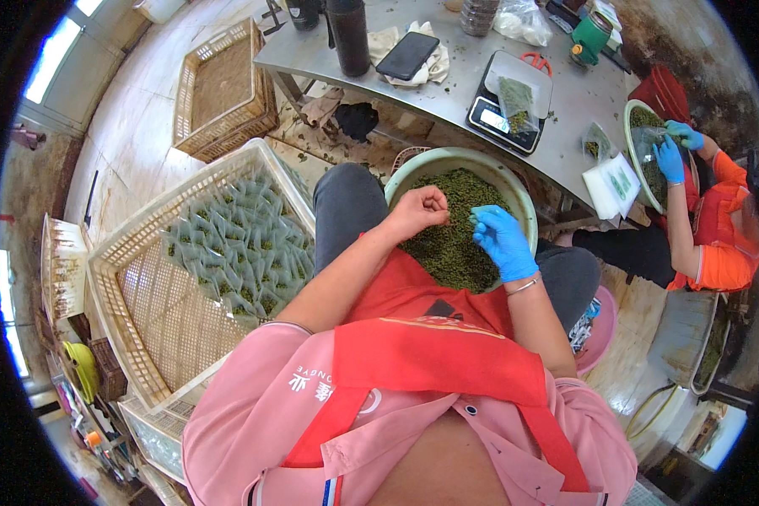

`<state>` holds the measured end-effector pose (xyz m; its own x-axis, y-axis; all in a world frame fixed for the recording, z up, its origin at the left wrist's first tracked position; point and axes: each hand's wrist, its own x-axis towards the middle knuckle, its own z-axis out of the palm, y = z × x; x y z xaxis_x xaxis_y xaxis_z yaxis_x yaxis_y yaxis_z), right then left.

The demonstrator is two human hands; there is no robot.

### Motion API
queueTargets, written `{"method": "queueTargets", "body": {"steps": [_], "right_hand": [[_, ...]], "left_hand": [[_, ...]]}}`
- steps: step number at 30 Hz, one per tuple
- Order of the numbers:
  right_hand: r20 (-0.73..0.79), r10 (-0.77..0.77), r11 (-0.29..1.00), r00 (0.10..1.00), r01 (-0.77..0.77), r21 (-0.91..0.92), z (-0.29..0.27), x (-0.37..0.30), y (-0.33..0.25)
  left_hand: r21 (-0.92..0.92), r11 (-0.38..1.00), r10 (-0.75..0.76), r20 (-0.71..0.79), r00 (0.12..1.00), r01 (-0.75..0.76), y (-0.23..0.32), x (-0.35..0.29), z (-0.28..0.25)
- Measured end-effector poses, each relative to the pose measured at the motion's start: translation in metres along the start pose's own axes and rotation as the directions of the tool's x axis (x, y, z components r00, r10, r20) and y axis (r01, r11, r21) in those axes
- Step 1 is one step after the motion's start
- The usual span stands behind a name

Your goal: The person scoops green tea leaves from a bowl on their lap into small plastic bags, weighs each bag on a digital scale, and places the filled bags into a basket. Another person performs a similar task at a nearby table.

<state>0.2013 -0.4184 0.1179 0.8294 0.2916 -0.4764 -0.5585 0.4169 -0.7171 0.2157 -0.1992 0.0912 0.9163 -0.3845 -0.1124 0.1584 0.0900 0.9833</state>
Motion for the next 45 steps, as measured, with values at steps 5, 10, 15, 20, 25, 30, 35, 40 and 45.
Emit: {"method": "queueTargets", "body": {"steps": [5,10,15,20,25,30,35,40,45], "right_hand": [[-0.117,0.001,0.99,0.993,-0.018,-0.141,0.003,-0.007,-0.017],[-0.063,-0.163,0.74,0.985,0.08,-0.667,0.007,0.01,-0.037],[0.311,-0.811,-0.158,0.496,0.326,-0.932,0.007,0.056,-0.06],[0.292,-0.771,-0.283,0.566,0.106,-0.953,0.019,0.092,-0.088],[0.343,-0.719,-0.399,0.604,0.046,-0.916,0.037,0.11,-0.127],[0.631,-0.407,-0.662,0.66,0.263,-0.702,0.111,0.093,-0.128],[0.65,-0.381,-0.639,0.658,0.32,-0.699,0.114,0.104,-0.09],[0.514,-0.264,-0.631,0.816,0.257,-0.732,0.098,0.132,-0.073],[0.558,-0.363,-0.49,0.747,0.356,-0.796,0.125,0.089,-0.083]], "left_hand": [[0.012,0.996,-0.084,0.01,0.996,0.084,0.01,0.0,0.009],[0.71,0.693,0.091,0.084,0.992,-0.124,0.025,0.003,0.005],[0.899,0.392,0.364,0.041,0.93,-0.193,0.053,0.042,-0.043],[0.863,0.489,0.441,-0.115,0.89,-0.13,0.051,0.064,-0.064],[0.878,0.477,0.529,-0.243,0.813,-0.048,0.041,0.073,-0.051],[0.956,0.288,0.79,-0.202,0.578,-0.06,0.047,0.096,-0.059],[0.847,0.5,0.379,-0.403,0.833,0.182,0.039,0.095,-0.057],[0.908,0.402,0.469,-0.318,0.824,0.122,0.039,0.091,-0.054],[0.879,0.46,0.469,-0.364,0.805,0.129,0.045,0.089,-0.053]]}}
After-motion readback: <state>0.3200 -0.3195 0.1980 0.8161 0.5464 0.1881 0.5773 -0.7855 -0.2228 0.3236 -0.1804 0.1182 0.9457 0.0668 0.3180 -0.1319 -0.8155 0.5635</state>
